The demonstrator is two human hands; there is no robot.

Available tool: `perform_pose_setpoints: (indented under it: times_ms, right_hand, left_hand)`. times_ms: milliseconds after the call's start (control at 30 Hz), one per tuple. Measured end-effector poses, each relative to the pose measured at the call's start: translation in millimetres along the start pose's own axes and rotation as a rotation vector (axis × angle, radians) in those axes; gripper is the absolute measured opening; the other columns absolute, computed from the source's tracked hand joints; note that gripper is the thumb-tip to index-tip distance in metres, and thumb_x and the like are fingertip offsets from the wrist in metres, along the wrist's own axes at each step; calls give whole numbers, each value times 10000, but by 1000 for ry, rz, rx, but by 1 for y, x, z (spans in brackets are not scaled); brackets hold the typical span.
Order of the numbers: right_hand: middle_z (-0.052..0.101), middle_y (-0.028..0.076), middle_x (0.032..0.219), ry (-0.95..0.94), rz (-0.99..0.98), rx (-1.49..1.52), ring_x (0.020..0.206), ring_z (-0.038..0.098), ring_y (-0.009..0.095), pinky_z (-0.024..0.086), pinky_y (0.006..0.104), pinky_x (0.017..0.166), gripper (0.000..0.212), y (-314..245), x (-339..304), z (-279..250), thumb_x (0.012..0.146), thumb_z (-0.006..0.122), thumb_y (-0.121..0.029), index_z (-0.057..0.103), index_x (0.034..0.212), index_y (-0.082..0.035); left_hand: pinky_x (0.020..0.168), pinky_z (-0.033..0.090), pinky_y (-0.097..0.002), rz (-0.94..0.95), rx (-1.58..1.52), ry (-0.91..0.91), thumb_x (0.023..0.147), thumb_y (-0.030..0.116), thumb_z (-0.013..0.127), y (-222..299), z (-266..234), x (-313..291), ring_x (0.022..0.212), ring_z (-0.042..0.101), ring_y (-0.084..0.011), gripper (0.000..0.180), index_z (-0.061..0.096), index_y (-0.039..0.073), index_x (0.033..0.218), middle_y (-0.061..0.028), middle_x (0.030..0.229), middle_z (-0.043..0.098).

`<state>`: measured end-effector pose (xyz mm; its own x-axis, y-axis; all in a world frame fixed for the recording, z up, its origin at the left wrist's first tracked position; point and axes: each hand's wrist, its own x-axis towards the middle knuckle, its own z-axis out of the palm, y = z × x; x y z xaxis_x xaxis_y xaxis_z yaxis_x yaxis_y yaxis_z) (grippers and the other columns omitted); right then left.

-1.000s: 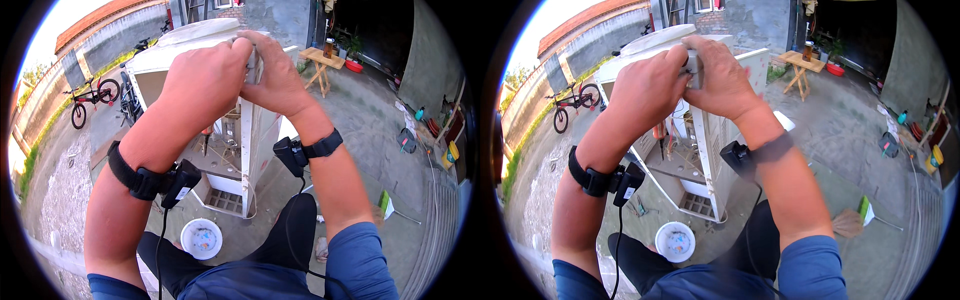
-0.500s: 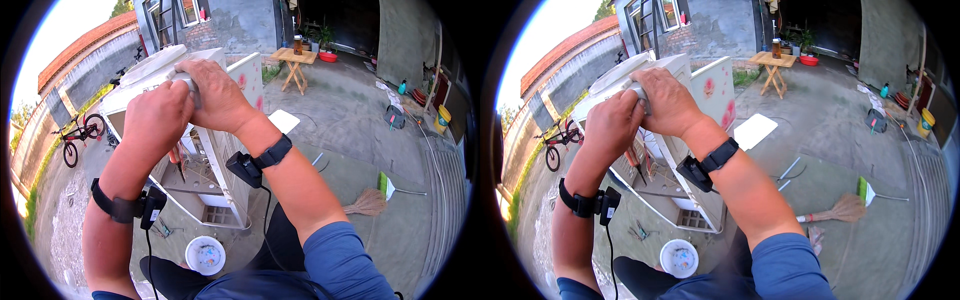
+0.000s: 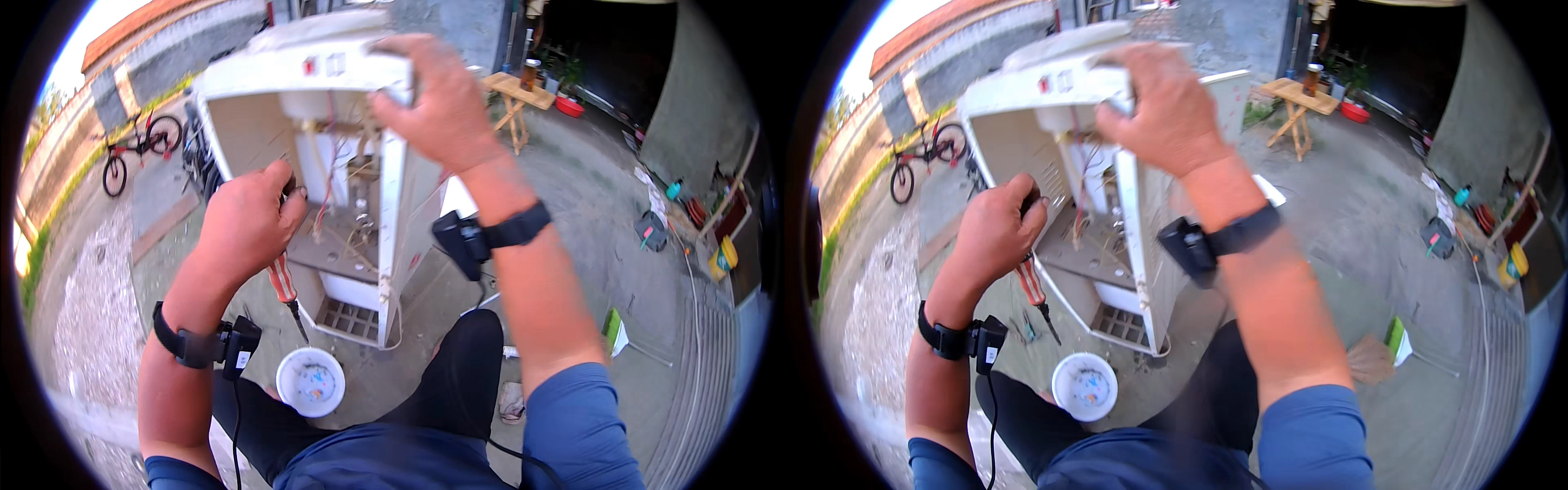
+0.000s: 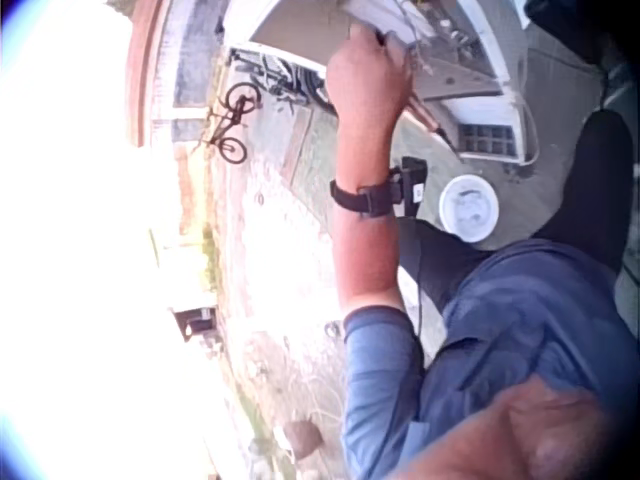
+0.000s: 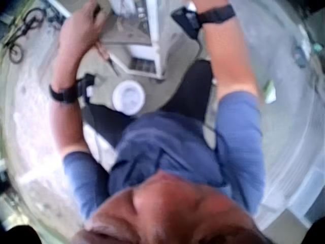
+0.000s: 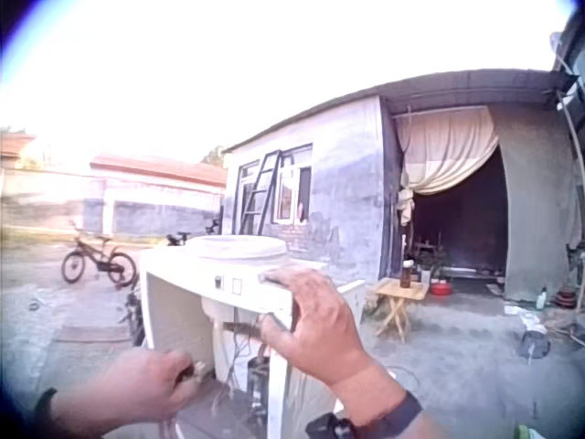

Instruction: The person disassembles a water dispenser by using a screwdriver to remove screws from the inner housing and electrical components.

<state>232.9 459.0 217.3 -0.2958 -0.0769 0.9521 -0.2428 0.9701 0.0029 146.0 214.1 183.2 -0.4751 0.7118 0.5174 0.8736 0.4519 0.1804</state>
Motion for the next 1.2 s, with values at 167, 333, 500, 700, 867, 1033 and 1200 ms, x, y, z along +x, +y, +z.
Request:
perform_pose_setpoints:
  times_ms: [167, 333, 500, 700, 867, 1033, 1200]
  right_hand:
    - [665, 153, 1077, -65, 32, -81, 1011, 667, 246, 514, 331, 918, 380, -39, 5, -9, 793, 614, 6, 630, 1173, -5]
    - [687, 87, 1110, -82, 101, -106, 998, 660, 153, 507, 286, 911, 398, -15, -4, 6, 807, 737, -133, 667, 1198, -105]
    - [656, 58, 1152, -44, 72, -109, 1035, 612, 124, 488, 263, 912, 389, -2, -6, 5, 886, 660, -7, 598, 1269, 10]
    - [626, 70, 1181, -28, 166, -223, 1064, 593, 126, 463, 264, 947, 400, -6, -8, 5, 937, 612, -21, 542, 1330, 17]
    - [606, 97, 1228, 21, 223, -281, 1120, 564, 146, 420, 279, 1003, 397, -3, -13, 4, 965, 573, -68, 527, 1350, 15]
    - [603, 104, 1241, 60, 245, -290, 1130, 564, 152, 421, 284, 1002, 412, -1, -16, 3, 974, 571, -92, 505, 1369, 4]
    - [598, 114, 1248, 62, 233, -277, 1129, 570, 165, 422, 293, 1006, 420, 1, -17, 1, 981, 571, -118, 497, 1378, -5]
  left_hand:
    - [655, 512, -504, -321, -29, -110, 881, 237, 648, -77, 64, -95, 736, 650, -425, 215, 599, 28, 874, -210, 789, 666]
    - [657, 526, -506, -523, -54, -148, 845, 226, 664, -127, 151, -191, 756, 667, -405, 194, 615, 54, 922, -182, 849, 686]
    - [662, 532, -510, -702, -124, -173, 808, 182, 661, -152, 233, -257, 754, 671, -405, 170, 610, 62, 917, -185, 874, 687]
    - [663, 533, -512, -793, -128, -305, 793, 138, 640, -168, 280, -296, 748, 672, -406, 141, 616, 74, 916, -180, 895, 682]
    - [701, 524, -519, -883, -175, -329, 762, 108, 647, -178, 300, -315, 804, 657, -421, 158, 618, 76, 913, -181, 875, 680]
    - [708, 539, -509, -910, -141, -451, 784, 117, 663, -186, 302, -325, 824, 680, -403, 172, 616, 64, 941, -182, 950, 680]
    - [728, 545, -509, -952, -110, -480, 790, 123, 670, -191, 306, -334, 850, 682, -403, 177, 628, 57, 948, -184, 969, 678]
